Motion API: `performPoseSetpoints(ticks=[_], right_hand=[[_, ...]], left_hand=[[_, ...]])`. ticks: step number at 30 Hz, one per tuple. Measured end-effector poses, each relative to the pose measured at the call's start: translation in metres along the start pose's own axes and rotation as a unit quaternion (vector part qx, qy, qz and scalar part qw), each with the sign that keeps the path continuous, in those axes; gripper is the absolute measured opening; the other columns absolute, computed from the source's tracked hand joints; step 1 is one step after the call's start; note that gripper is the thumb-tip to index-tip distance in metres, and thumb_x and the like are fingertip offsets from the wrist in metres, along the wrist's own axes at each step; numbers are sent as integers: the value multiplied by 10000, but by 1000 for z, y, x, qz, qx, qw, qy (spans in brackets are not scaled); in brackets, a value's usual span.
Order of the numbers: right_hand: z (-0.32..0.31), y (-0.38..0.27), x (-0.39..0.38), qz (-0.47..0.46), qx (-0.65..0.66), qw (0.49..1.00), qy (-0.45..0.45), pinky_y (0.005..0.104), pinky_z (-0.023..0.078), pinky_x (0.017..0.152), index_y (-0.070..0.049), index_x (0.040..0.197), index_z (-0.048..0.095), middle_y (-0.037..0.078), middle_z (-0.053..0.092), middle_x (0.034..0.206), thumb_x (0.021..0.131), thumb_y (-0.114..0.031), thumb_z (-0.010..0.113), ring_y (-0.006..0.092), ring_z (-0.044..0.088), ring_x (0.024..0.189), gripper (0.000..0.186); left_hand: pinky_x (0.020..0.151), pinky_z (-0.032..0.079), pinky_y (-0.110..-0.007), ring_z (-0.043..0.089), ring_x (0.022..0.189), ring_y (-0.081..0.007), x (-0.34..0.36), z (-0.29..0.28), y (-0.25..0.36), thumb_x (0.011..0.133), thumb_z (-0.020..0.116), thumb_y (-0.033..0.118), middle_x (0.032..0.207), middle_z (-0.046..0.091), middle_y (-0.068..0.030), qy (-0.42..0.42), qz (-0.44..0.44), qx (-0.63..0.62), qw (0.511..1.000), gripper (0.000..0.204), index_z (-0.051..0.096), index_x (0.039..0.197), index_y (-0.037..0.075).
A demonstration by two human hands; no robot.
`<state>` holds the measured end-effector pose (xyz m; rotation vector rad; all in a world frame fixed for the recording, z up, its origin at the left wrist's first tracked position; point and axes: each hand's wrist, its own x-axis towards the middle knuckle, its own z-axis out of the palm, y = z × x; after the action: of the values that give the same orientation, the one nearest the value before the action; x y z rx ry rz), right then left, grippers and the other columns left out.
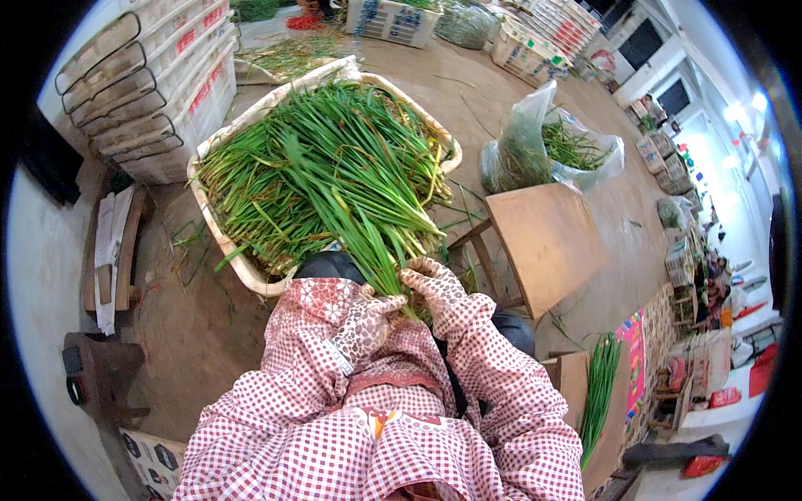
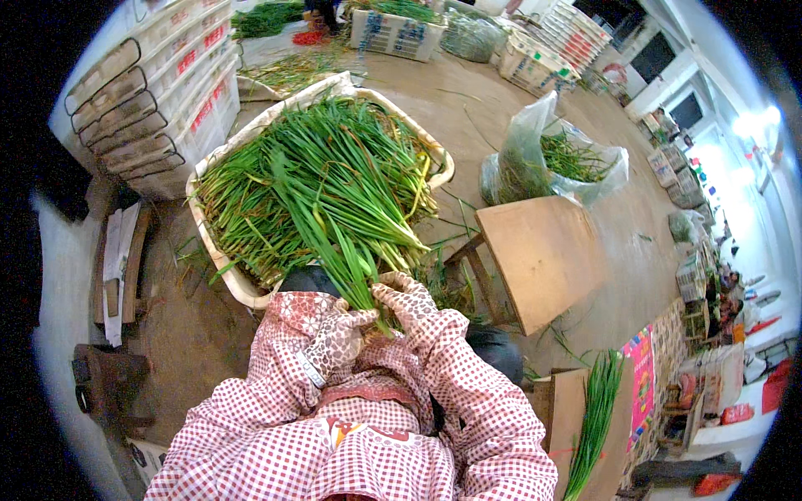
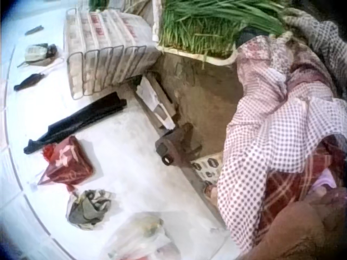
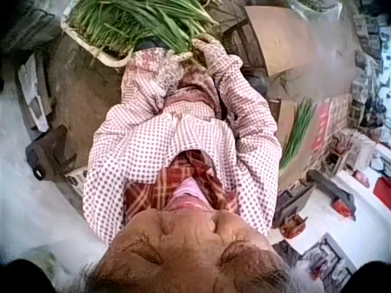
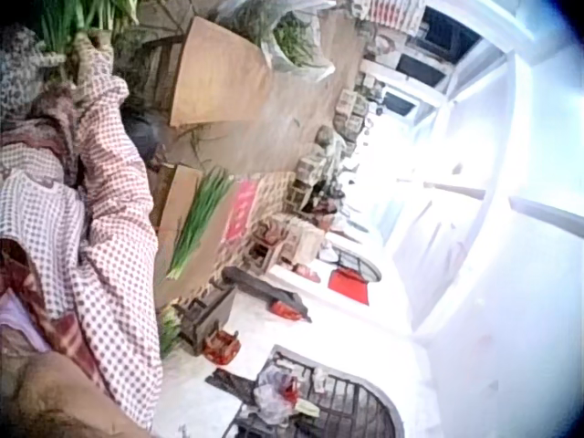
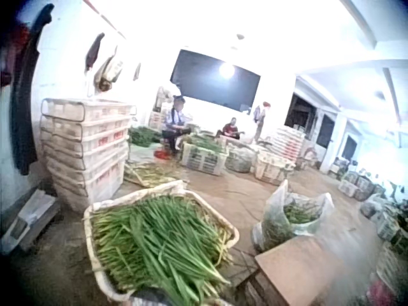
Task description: The person sorts and cleans bunches of long green stalks, removing yellowed leaves and roots by hand, and then places the cleaned bunches into a large plastic basket.
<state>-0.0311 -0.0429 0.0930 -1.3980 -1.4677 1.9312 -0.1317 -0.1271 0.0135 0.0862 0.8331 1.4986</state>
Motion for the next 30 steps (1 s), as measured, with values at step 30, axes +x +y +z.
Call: performPoseSetpoints(ticks=[30], right_hand=[[-56, 26, -55, -150, -297, 943, 25, 266, 466, 596, -19, 886, 604, 101, 617, 738, 799, -259, 599, 143, 594, 673, 255]], left_hand=[[548, 459, -213, 558, 738, -127, 2, 49, 27, 743, 598, -49, 882, 569, -34, -14, 11, 64, 998, 338, 510, 1026, 113]])
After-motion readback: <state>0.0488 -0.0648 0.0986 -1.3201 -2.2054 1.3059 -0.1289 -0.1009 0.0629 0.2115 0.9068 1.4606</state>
